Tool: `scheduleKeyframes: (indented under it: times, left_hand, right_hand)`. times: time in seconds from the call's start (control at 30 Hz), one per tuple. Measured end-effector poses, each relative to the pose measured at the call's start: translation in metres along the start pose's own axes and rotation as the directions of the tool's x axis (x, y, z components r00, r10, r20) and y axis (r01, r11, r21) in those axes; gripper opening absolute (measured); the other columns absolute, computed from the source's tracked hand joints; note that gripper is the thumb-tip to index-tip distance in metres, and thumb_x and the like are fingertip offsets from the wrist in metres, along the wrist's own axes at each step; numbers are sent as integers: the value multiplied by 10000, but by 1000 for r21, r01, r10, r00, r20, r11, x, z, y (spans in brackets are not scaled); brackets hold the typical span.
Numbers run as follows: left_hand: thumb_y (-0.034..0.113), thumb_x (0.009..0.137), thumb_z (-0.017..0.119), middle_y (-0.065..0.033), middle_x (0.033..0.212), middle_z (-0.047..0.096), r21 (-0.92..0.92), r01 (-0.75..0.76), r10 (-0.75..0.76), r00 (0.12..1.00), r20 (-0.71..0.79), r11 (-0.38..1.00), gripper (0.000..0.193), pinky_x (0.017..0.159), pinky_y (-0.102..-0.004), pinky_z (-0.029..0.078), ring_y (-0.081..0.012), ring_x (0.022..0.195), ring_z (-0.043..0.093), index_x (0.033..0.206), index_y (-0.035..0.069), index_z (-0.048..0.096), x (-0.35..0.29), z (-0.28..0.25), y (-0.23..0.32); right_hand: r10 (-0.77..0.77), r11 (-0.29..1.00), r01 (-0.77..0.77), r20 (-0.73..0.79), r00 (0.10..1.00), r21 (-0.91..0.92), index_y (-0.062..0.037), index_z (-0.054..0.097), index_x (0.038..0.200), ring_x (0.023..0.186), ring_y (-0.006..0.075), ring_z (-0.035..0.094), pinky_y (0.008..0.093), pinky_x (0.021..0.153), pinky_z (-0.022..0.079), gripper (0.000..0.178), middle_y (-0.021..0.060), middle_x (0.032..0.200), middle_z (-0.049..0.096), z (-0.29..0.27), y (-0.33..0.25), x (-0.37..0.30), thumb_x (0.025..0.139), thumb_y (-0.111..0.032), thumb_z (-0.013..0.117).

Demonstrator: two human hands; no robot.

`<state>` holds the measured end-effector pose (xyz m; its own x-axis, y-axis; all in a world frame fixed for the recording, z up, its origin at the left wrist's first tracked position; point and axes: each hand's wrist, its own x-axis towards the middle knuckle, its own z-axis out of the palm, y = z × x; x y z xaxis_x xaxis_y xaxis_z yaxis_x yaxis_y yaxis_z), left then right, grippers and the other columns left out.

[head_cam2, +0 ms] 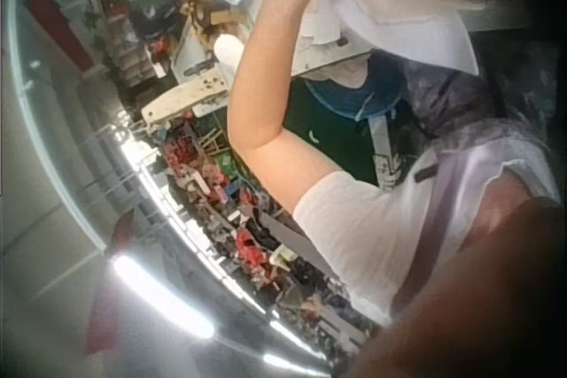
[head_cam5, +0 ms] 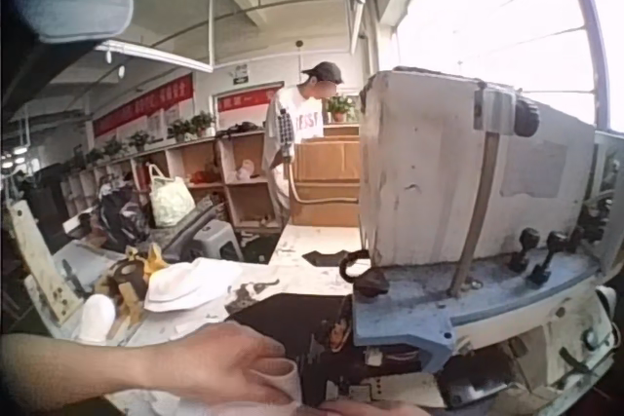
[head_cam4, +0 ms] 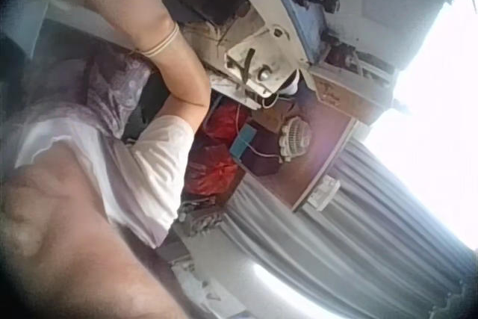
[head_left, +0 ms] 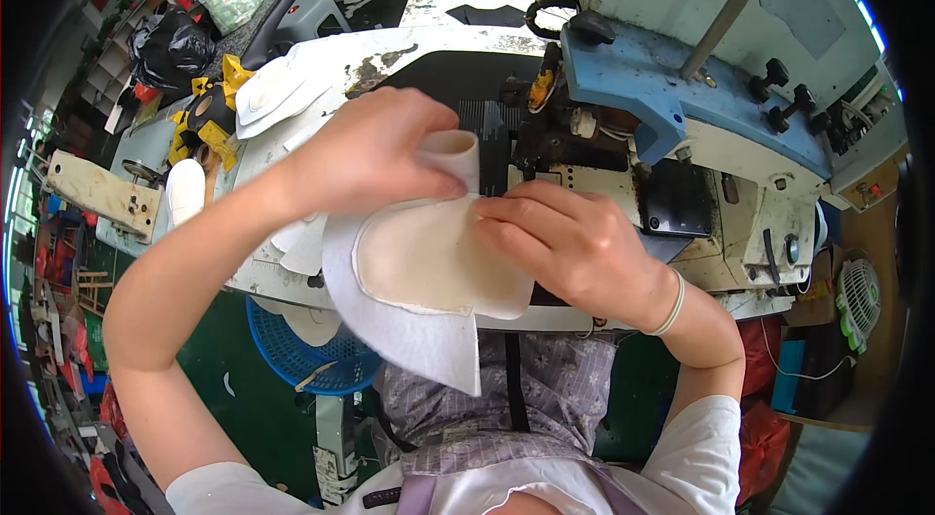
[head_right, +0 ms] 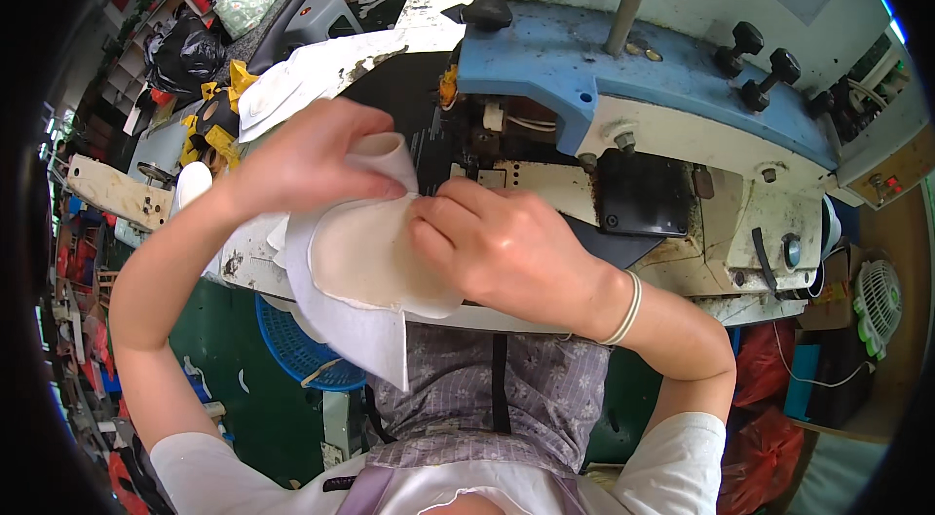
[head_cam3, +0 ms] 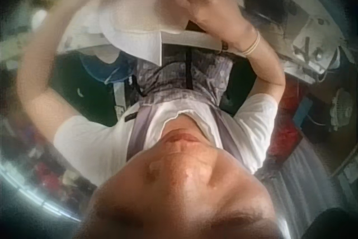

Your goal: The person stitches shoe padding components together using a sewing machine, sorts and stacks padding pieces from a basket by hand, and sews additional padding layers with the machine.

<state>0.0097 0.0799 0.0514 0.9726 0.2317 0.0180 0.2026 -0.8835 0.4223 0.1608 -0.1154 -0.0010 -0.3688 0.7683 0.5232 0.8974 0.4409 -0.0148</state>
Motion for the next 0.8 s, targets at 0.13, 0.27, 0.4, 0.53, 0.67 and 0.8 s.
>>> scheduleKeyframes:
  times: [0.13,0.27,0.4,0.53,0.67,0.8]
  left_hand:
    - [285,705,844,-112,715,657,-217,127,-85,978,190,968,370,655,-364,461,-174,663,576,838,-30,704,40,0,-11]
    - [318,691,863,-61,715,655,-252,102,-25,957,289,962,405,643,-340,457,-119,693,563,864,-24,734,65,-9,-7]
    - [324,668,873,-62,708,647,-265,89,7,941,339,960,446,636,-325,458,-125,704,577,860,-48,720,85,-10,-14]
    - [277,648,878,-71,726,645,-206,82,-28,967,253,975,464,638,-316,463,-143,699,577,888,-80,704,91,-7,-19]
    - [192,594,895,-85,807,667,-253,-1,43,986,159,968,474,693,-343,468,-160,775,608,935,-74,701,92,-6,-17]
    - [220,681,811,-106,894,748,-99,-191,177,975,-135,977,359,956,-398,384,-248,900,656,980,25,777,80,15,-20]
  right_hand:
    - [43,999,-43,6,999,-14,7,679,1035,916,282,722,342,748,621,321,122,1133,720,-7,5,-9,733,-104,680]
    - [55,999,-55,-25,998,-1,15,684,1040,903,293,725,354,743,620,319,133,1114,727,-8,12,-11,746,-110,681]
    - [109,994,-109,-42,993,5,20,695,1047,854,298,729,357,704,616,326,150,1062,737,-8,15,-8,746,-105,688]
    - [128,992,-128,-64,990,3,22,702,1051,834,295,730,356,669,610,336,154,1041,741,-7,13,-5,738,-102,693]
    - [136,989,-139,-64,989,-47,22,707,1051,824,279,726,341,644,599,352,152,1022,738,-7,10,-3,721,-102,701]
    - [68,986,-89,-149,986,-142,14,671,982,783,214,670,311,631,561,325,121,965,693,0,14,-5,679,-102,682]
